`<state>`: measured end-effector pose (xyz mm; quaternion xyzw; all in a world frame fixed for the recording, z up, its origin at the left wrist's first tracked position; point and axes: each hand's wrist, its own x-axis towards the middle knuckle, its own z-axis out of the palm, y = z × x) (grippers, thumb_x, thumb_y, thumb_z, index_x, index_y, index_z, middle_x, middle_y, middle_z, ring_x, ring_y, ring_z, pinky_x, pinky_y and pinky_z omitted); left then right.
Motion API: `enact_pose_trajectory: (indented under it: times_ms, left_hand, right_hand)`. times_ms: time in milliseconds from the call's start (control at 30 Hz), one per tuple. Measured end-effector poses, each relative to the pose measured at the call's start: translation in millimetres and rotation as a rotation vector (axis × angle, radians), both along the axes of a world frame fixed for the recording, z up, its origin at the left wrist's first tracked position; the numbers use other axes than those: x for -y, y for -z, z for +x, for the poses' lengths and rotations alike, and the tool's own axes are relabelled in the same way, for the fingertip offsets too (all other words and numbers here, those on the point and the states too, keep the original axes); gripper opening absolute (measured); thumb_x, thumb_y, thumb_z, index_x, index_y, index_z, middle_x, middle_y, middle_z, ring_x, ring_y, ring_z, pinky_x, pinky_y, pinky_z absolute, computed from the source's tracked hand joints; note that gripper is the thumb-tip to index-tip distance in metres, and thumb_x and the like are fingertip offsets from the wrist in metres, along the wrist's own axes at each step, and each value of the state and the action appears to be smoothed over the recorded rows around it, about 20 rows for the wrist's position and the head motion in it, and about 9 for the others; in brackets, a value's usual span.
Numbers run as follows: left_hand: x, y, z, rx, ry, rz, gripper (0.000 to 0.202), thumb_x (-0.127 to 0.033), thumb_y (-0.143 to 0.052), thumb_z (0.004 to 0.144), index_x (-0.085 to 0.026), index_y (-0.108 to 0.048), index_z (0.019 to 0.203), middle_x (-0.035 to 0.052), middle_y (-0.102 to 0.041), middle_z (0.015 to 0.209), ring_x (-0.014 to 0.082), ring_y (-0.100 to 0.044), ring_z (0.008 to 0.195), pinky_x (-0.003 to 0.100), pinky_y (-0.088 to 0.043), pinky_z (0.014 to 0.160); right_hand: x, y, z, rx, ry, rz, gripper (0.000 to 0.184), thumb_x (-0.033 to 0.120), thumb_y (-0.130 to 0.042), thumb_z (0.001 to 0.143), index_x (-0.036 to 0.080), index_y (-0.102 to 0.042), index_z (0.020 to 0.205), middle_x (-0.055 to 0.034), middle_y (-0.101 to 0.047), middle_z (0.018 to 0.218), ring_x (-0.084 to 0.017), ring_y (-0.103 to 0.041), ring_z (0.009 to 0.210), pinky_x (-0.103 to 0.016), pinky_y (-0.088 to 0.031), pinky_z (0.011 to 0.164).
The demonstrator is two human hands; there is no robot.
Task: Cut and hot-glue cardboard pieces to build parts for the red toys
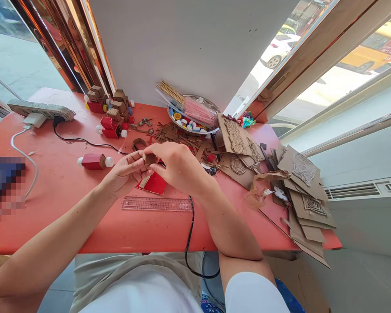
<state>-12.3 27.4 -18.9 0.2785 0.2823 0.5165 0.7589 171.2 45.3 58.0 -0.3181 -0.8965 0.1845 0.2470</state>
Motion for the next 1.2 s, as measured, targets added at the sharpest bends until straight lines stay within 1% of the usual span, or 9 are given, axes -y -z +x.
enact_pose_trajectory:
  times_ms: [100, 200, 267, 400, 567, 733, 867, 1000, 1200]
  left_hand:
    - [-0.1, 0.3, 0.7, 0.028, -0.01, -0.003, 0.044, -0.031, -0.109, 0.055, -0.015, -0.074, 0.078, -0.0044, -0.067, 0.07, 0.0067, -0.069, 0.065, 0.016, -0.063, 0.069]
    - [-0.3, 1.4, 0.7, 0.038, -0.02, -0.008, 0.039, -0.027, -0.106, 0.062, -0.015, -0.072, 0.077, -0.004, -0.068, 0.071, 0.007, -0.07, 0.067, 0.015, -0.062, 0.069]
    - [-0.5, 2.5, 0.7, 0.04, -0.024, -0.007, 0.039, -0.027, -0.105, 0.064, -0.015, -0.072, 0.079, -0.0029, -0.071, 0.073, 0.0081, -0.072, 0.068, 0.016, -0.063, 0.07]
    - [-0.6, 3.9, 1.4, 0.045, -0.032, 0.012, 0.042, -0.032, -0.106, 0.062, -0.016, -0.072, 0.081, -0.003, -0.074, 0.073, 0.0096, -0.075, 0.068, 0.02, -0.065, 0.074]
    - [-0.1, 1.5, 3.2, 0.041, -0.06, 0.037, 0.05, -0.038, -0.109, 0.053, -0.016, -0.073, 0.081, -0.0044, -0.074, 0.071, 0.0083, -0.073, 0.064, 0.018, -0.065, 0.072]
    - [0.1, 0.4, 3.2, 0.011, -0.083, 0.033, 0.042, -0.03, -0.106, 0.062, -0.018, -0.07, 0.081, -0.0064, -0.071, 0.072, 0.0087, -0.074, 0.067, 0.02, -0.065, 0.074]
    - [-0.7, 2.2, 2.8, 0.005, -0.101, 0.048, 0.045, -0.03, -0.107, 0.06, -0.019, -0.068, 0.08, -0.0082, -0.069, 0.07, 0.0085, -0.073, 0.065, 0.021, -0.065, 0.074]
    - [-1.0, 4.2, 3.4, -0.007, -0.137, 0.067, 0.048, -0.034, -0.108, 0.057, -0.021, -0.069, 0.083, -0.0071, -0.071, 0.073, 0.0092, -0.073, 0.065, 0.022, -0.066, 0.075]
    - [-0.8, 4.2, 3.7, -0.032, -0.173, 0.099, 0.052, -0.039, -0.108, 0.055, -0.022, -0.07, 0.085, -0.0059, -0.073, 0.077, 0.0105, -0.074, 0.067, 0.024, -0.065, 0.079]
  right_hand:
    - [-0.2, 0.9, 0.2, -0.009, -0.009, 0.02, 0.028, 0.005, -0.071, 0.089, 0.021, -0.08, 0.11, -0.005, -0.086, 0.103, -0.022, -0.08, 0.095, -0.033, -0.062, 0.092]
    - [-0.9, 3.3, 0.6, -0.029, 0.016, 0.023, 0.03, 0.008, -0.071, 0.09, 0.021, -0.081, 0.115, -0.006, -0.086, 0.109, -0.023, -0.081, 0.098, -0.035, -0.064, 0.093]
    - [-1.3, 4.8, 0.9, -0.038, 0.04, 0.013, 0.032, 0.01, -0.072, 0.09, 0.022, -0.082, 0.118, -0.0065, -0.086, 0.114, -0.024, -0.082, 0.1, -0.037, -0.065, 0.094]
    - [-1.4, 6.3, 1.2, -0.048, 0.058, -0.004, 0.032, 0.011, -0.072, 0.09, 0.023, -0.083, 0.118, -0.0067, -0.086, 0.118, -0.025, -0.083, 0.101, -0.038, -0.066, 0.097]
    - [-0.3, 6.0, 0.2, -0.051, 0.07, 0.002, 0.031, 0.011, -0.071, 0.09, 0.021, -0.083, 0.117, -0.0073, -0.086, 0.117, -0.024, -0.083, 0.098, -0.036, -0.066, 0.094]
    - [1.1, 5.0, -1.7, -0.036, 0.106, 0.006, 0.031, 0.008, -0.071, 0.089, 0.021, -0.083, 0.115, -0.0067, -0.086, 0.113, -0.023, -0.082, 0.098, -0.034, -0.064, 0.093]
    - [0.5, 5.7, -2.3, -0.048, 0.104, 0.009, 0.031, 0.007, -0.071, 0.088, 0.021, -0.083, 0.113, -0.0068, -0.086, 0.114, -0.024, -0.082, 0.099, -0.036, -0.064, 0.094]
    - [0.5, 6.7, -3.6, -0.046, 0.104, 0.006, 0.034, 0.007, -0.07, 0.088, 0.023, -0.082, 0.115, -0.0062, -0.086, 0.115, -0.025, -0.082, 0.102, -0.037, -0.064, 0.097]
    - [-1.0, 10.0, -5.9, -0.068, 0.101, 0.017, 0.037, 0.004, -0.068, 0.087, 0.02, -0.081, 0.118, -0.0067, -0.086, 0.111, -0.023, -0.081, 0.099, -0.033, -0.063, 0.093]
